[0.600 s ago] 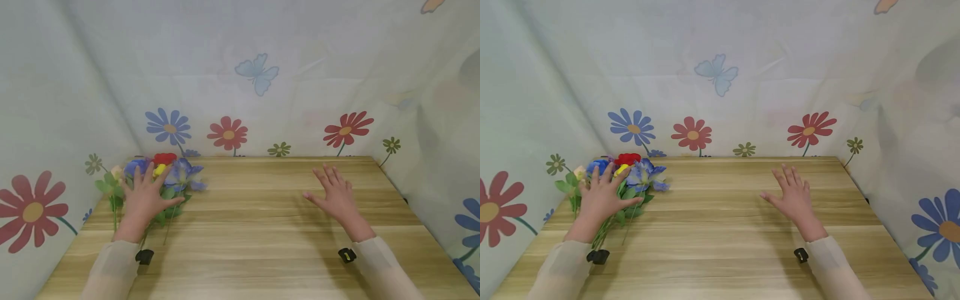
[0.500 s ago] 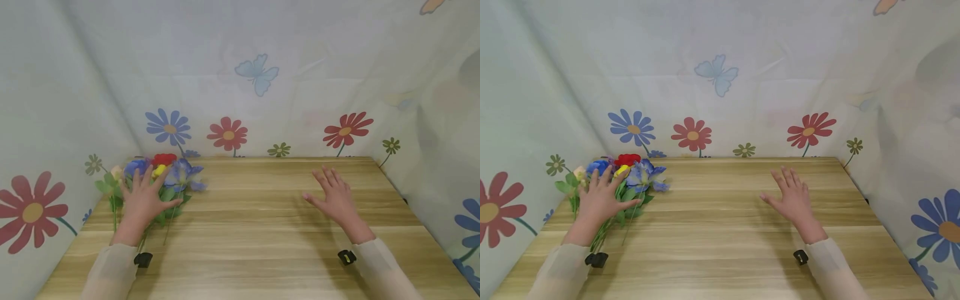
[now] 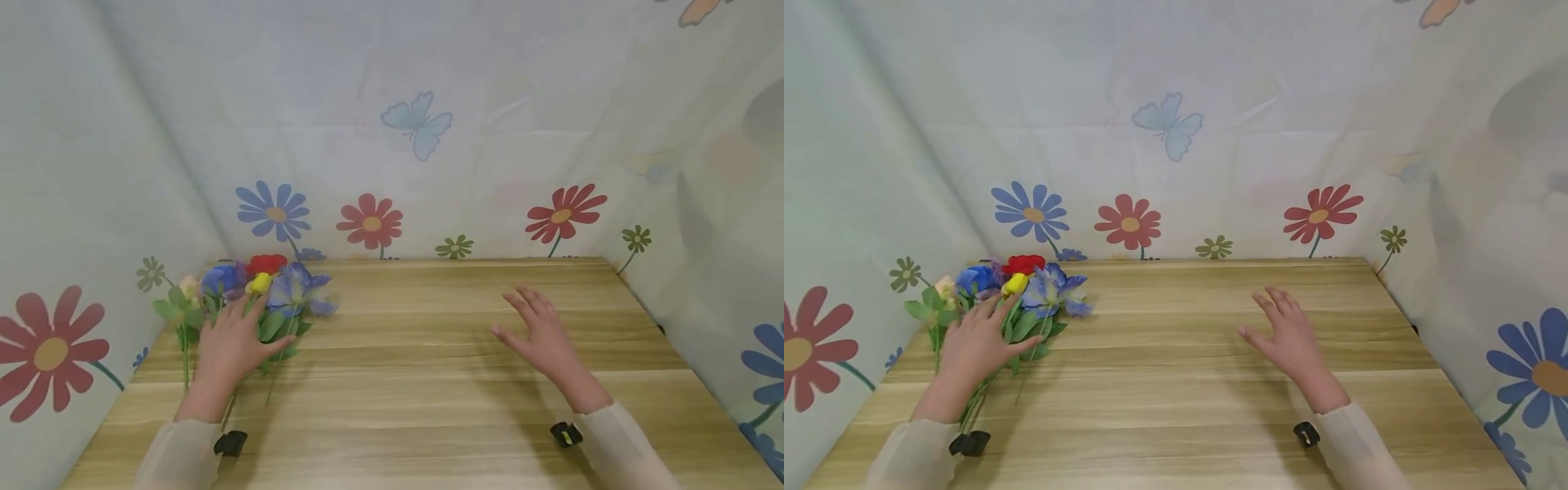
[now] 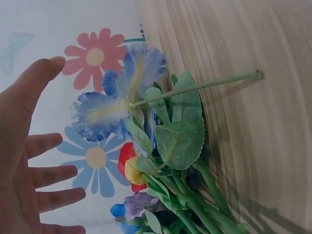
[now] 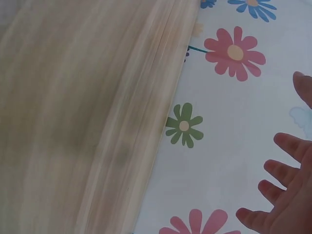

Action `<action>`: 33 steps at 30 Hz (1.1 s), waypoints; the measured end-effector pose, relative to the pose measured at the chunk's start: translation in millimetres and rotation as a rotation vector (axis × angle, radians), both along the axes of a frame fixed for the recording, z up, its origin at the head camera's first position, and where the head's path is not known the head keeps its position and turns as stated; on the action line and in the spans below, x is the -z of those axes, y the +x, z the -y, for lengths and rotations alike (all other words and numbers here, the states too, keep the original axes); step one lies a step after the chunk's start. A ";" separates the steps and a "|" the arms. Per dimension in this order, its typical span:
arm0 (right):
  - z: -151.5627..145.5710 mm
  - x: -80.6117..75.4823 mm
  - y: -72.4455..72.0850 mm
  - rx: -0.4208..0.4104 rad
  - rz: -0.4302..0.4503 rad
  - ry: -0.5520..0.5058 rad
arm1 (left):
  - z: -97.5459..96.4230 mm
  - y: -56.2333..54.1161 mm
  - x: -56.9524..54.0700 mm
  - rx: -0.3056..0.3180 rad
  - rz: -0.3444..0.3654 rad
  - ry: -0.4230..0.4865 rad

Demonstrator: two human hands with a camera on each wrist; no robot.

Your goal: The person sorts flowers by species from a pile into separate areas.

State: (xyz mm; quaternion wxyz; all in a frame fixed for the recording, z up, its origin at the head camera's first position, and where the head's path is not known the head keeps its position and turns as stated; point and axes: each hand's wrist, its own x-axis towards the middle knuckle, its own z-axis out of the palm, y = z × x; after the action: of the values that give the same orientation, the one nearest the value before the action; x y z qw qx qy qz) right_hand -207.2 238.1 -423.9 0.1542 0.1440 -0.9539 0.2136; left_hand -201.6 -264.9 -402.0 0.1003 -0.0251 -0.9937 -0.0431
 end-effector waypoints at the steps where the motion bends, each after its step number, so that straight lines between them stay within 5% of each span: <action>1: 0.8 0.4 1.4 -0.007 0.009 -0.004 | -0.4 1.3 0.3 0.000 0.009 0.001; 12: 11.2 3.6 12.6 -0.065 0.066 -0.065 | -5.9 10.5 7.3 0.003 0.159 0.166; 22: 22.8 9.4 16.6 -0.123 0.052 -0.142 | -5.7 9.6 20.4 0.020 0.174 0.280; 33: 37.6 16.5 21.0 -0.156 0.147 -0.184 | -7.0 5.7 30.5 -0.019 0.274 0.328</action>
State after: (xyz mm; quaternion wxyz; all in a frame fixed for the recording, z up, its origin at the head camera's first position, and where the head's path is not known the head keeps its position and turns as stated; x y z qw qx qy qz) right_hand -186.3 200.5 -440.4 0.0794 0.1870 -0.9249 0.3215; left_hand -195.9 -257.9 -432.5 -0.0327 0.0070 -0.9779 -0.2062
